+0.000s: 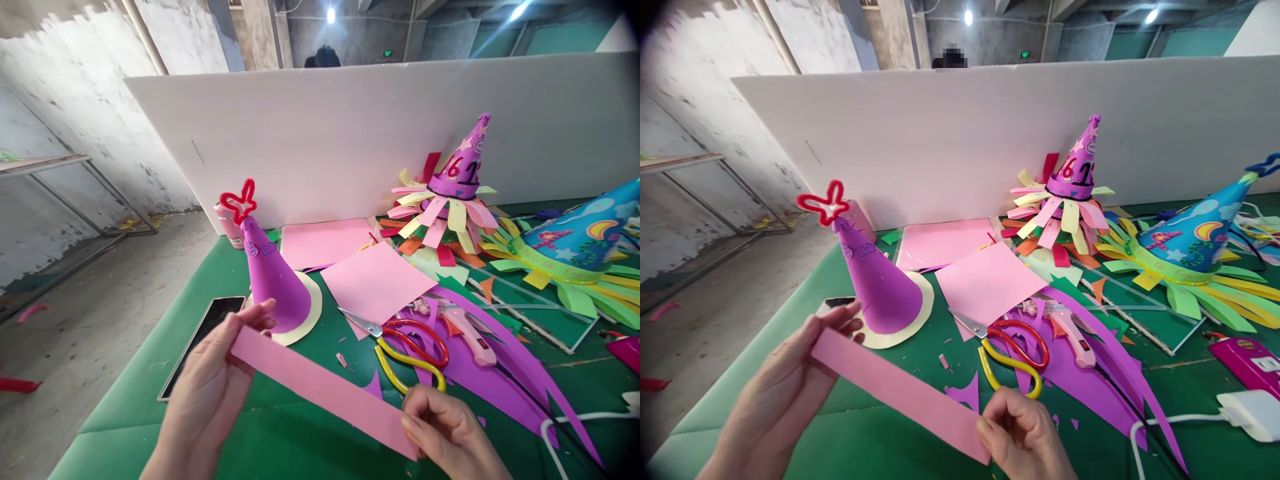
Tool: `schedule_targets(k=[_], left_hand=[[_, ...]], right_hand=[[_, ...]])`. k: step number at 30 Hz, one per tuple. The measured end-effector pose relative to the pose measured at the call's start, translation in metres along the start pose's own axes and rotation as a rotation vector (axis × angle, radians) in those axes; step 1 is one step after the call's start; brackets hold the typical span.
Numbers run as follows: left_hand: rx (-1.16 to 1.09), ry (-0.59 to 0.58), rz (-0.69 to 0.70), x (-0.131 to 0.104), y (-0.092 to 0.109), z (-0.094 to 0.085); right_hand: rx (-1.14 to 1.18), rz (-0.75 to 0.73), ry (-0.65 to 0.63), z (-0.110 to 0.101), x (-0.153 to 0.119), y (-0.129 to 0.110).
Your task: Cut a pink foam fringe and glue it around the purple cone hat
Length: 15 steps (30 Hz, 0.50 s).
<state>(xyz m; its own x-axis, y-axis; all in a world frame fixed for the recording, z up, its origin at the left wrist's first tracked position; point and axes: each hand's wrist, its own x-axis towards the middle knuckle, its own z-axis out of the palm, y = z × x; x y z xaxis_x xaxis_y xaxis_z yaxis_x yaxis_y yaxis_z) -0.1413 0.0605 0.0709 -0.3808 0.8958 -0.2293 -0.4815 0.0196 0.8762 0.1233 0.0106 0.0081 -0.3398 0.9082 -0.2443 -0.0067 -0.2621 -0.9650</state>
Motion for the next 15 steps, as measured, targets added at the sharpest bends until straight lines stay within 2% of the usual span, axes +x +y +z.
schedule_targets(k=[4, 6, 8, 10, 12, 14, 15], left_hand=[[-0.200, 0.115, 0.148, -0.002, 0.009, 0.002], [-0.237, 0.123, 0.079, -0.014, -0.001, 0.005], [-0.244, 0.177, -0.074, -0.032, -0.024, 0.008], [-0.229, 0.122, -0.263, -0.052, -0.053, 0.013], [-0.265, -0.022, -0.412, -0.069, -0.078, 0.021], [-0.308, -0.124, -0.474, -0.080, -0.093, 0.032], [-0.301, -0.127, -0.460, -0.082, -0.096, 0.038]], right_hand=[[0.123, -0.073, 0.095, -0.006, -0.001, 0.007], [0.234, -0.093, 0.155, -0.002, 0.000, 0.006], [0.312, -0.103, 0.167, 0.006, 0.001, 0.003], [0.338, -0.108, 0.152, 0.012, 0.000, -0.001], [0.292, -0.122, 0.135, 0.014, -0.001, -0.004], [0.185, -0.118, 0.072, 0.012, -0.002, -0.006], [0.111, -0.108, 0.034, 0.009, -0.003, -0.007]])
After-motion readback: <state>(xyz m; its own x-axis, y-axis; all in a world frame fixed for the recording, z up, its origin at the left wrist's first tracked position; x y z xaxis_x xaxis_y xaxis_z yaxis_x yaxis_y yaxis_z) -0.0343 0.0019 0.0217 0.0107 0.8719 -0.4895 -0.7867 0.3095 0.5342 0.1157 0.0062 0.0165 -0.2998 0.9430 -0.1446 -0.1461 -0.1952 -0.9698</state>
